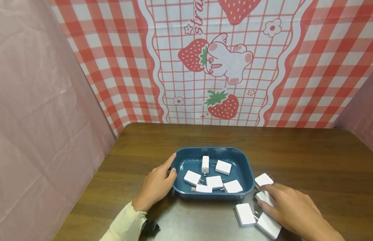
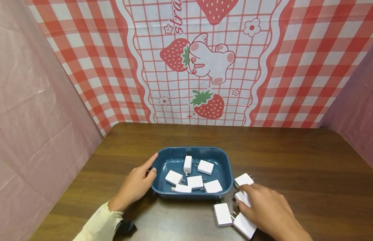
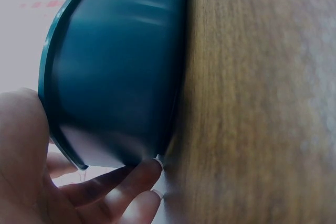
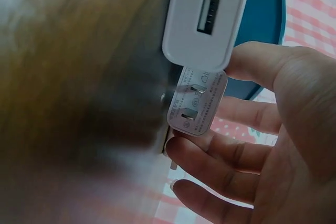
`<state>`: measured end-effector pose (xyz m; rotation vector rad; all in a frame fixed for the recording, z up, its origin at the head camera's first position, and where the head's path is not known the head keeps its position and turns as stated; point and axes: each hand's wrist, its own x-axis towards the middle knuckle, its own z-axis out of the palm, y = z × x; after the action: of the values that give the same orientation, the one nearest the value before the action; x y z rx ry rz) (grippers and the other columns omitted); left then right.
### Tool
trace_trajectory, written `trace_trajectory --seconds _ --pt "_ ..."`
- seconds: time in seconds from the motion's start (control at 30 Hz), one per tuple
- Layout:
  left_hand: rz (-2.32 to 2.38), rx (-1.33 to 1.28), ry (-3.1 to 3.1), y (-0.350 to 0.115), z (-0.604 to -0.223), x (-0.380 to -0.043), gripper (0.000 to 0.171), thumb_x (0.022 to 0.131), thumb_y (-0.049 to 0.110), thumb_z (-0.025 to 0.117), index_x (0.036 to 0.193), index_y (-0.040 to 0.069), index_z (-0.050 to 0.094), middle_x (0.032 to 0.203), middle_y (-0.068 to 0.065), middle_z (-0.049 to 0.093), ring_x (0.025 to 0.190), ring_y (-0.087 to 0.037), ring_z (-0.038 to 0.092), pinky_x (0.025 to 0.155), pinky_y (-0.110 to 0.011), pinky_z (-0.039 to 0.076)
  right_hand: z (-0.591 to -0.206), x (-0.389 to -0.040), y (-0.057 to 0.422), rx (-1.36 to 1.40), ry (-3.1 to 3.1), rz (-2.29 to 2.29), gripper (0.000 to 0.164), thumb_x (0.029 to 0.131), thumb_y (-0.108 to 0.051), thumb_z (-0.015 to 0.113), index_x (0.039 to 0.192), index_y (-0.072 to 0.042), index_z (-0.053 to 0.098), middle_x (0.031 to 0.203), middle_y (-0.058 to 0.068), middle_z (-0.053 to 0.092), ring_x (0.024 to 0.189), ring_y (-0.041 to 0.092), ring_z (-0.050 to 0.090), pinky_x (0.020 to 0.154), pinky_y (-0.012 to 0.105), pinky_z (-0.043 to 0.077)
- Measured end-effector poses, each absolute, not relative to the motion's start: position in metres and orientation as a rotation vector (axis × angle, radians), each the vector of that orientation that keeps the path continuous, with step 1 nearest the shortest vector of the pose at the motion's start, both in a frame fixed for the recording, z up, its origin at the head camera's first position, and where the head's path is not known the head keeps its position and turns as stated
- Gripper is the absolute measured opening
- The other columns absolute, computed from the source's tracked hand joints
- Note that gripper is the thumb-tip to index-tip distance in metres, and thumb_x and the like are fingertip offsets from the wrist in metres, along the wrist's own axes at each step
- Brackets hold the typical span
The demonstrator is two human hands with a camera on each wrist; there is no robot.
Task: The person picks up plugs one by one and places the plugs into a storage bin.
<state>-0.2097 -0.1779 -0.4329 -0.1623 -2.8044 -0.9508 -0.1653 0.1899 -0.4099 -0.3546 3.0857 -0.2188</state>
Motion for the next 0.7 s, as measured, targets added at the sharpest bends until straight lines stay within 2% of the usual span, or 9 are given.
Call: trace_trajectory --seconds 0.13,0.3,0.47,0.7 --pt "-0.946 -0.160 -2.798 -0.178 -0.433 -0.210 0.052 0.094 0.034 0.050 0.143 0.040 0.036 0.118 0.007 0.061 0.063 -0.016 0.048 0.065 -0.039 0.040 -0.408 -0.164 0.192 -0.339 3.098 -0.226 0.050 0.074 -0.051 0.072 0.108 -0.015 0.067 0.089 0.001 0.065 0.069 0.016 0.051 0.062 0.048 0.050" --pt "-0.945 -0.161 -2.795 -0.178 -0.433 -0.210 0.052 0.094 0.033 0.050 0.143 0.040 0.036 0.118 0.007 0.061 0.064 -0.016 0.048 0.065 -0.039 0.040 -0.404 -0.164 0.194 -0.333 3.144 -0.241 0.052 0.073 -0.051 0.072 0.111 -0.015 0.066 0.095 0.004 0.067 0.074 0.018 0.055 0.062 0.051 0.051" --pt "-0.949 -0.163 -2.797 -0.178 -0.433 -0.210 0.052 0.094 0.033 0.050 0.143 0.039 0.036 0.116 0.007 0.061 0.061 -0.016 0.047 0.064 -0.039 0.039 -0.401 -0.164 0.196 -0.357 3.221 -0.282 0.049 0.076 -0.048 0.071 0.111 -0.016 0.066 0.100 0.007 0.068 0.077 0.019 0.057 0.061 0.052 0.050" --pt "-0.947 -0.158 -2.799 -0.177 -0.433 -0.209 0.052 0.094 0.034 0.050 0.143 0.039 0.036 0.112 0.007 0.061 0.060 -0.016 0.046 0.063 -0.039 0.039 -0.396 -0.166 0.199 -0.407 3.328 -0.331 0.046 0.078 -0.045 0.070 0.113 -0.016 0.065 0.107 0.010 0.067 0.087 0.027 0.062 0.061 0.056 0.049"
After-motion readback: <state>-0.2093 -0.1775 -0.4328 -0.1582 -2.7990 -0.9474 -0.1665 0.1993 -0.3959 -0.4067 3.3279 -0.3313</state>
